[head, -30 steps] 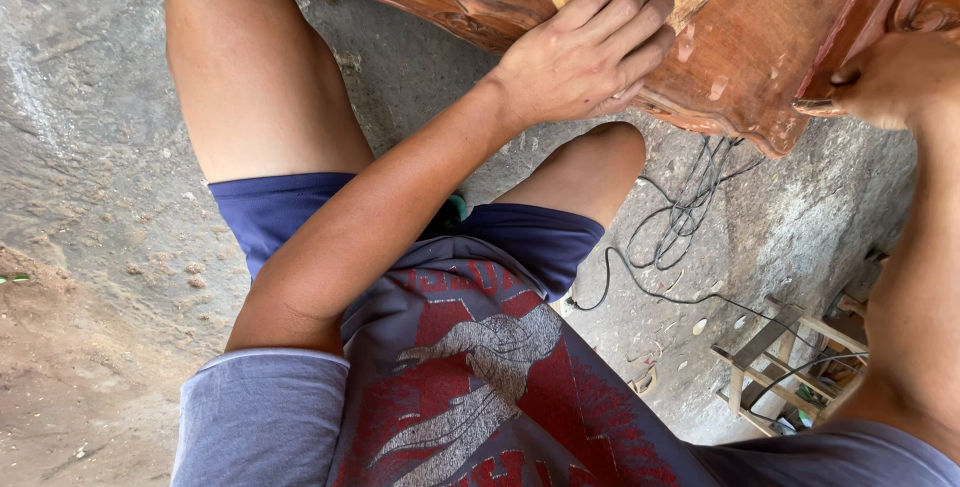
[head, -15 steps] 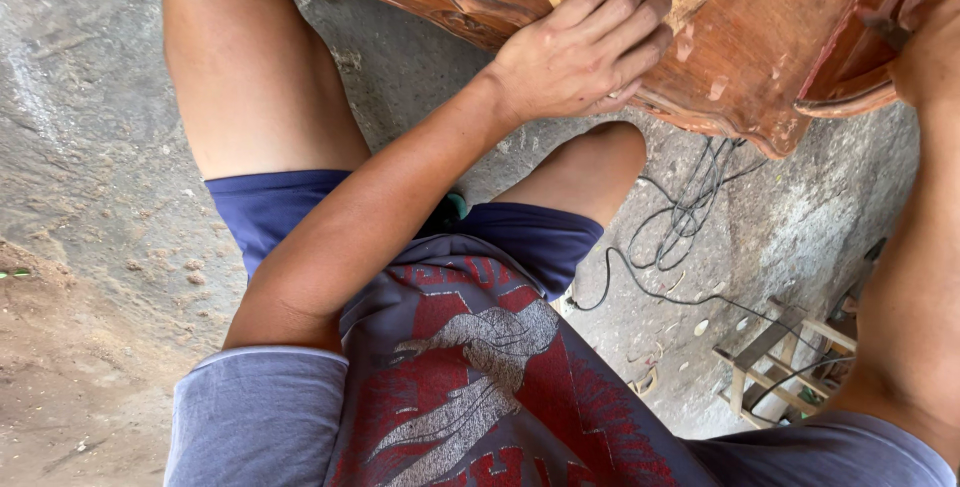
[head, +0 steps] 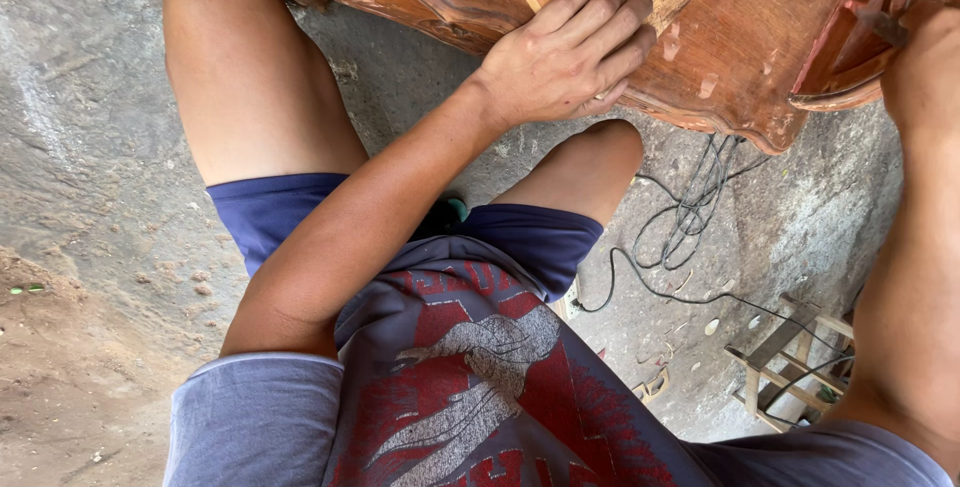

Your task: The person kneels on the floor and uses a knife to scrape red filler out of the carved recesses of a wooden furniture piece, letting the scrapings collect on a small board. They reposition around the furniture, stand and move to another side, then resume scraping and clean the blade on the board.

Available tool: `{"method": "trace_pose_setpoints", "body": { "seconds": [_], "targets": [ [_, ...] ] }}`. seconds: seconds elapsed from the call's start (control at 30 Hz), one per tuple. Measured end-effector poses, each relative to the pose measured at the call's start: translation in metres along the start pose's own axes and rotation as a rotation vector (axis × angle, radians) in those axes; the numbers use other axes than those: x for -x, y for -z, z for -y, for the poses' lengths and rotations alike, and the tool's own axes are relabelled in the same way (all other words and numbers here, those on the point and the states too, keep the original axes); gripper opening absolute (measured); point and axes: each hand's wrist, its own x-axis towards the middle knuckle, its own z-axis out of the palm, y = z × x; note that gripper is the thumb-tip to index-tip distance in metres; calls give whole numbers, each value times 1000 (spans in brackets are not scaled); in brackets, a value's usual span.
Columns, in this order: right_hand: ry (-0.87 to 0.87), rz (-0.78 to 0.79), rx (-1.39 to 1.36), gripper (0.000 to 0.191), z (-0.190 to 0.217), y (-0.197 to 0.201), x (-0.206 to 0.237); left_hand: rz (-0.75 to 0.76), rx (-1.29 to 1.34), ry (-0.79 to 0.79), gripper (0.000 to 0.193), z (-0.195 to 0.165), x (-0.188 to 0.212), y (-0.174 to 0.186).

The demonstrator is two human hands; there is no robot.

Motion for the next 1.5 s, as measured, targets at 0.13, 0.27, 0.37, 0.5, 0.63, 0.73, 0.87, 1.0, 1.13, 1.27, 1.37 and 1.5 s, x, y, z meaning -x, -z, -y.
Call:
{"method": "trace_pose_setpoints", "body": {
  "seconds": [0.13,0.27,0.37,0.5,0.63,0.73,0.87,1.0,1.13,1.27,1.37,1.5],
  "targets": [
    [-37,63,56,10,9,-1,-7,2,-23,-10,45,-1,0,-3],
    [56,290,214,24,17,24,8,14,8,4,46,-2,3,-3],
    [143,285,152,17,14,34,13,9,6,3,45,-1,3,-3],
    [32,-24,251,30,8,11,-12,11,2,2,46,-1,1,-1],
    [-10,-55,266,20,13,-1,-40,-4,-21,-14,47,0,0,-2],
    [-47,151,214,20,19,13,-32,-1,-18,-17,48,0,1,-4],
    [-36,556,220,29,48,93,15,8,-4,-9,47,-1,2,-6],
    [-125,783,240,42,82,171,24,8,-19,-9,46,-2,2,-4],
    [-44,403,196,31,93,215,22,9,-22,-9,46,-4,0,-2],
    [-140,624,112,25,98,222,23,19,-26,-21,48,-2,-1,-3],
    [-95,351,-48,20,87,218,35,24,-31,-19,47,-1,-1,-3],
    [-163,161,-67,18,66,172,21,38,-4,-19,48,-3,-4,-3]
  ]
}}
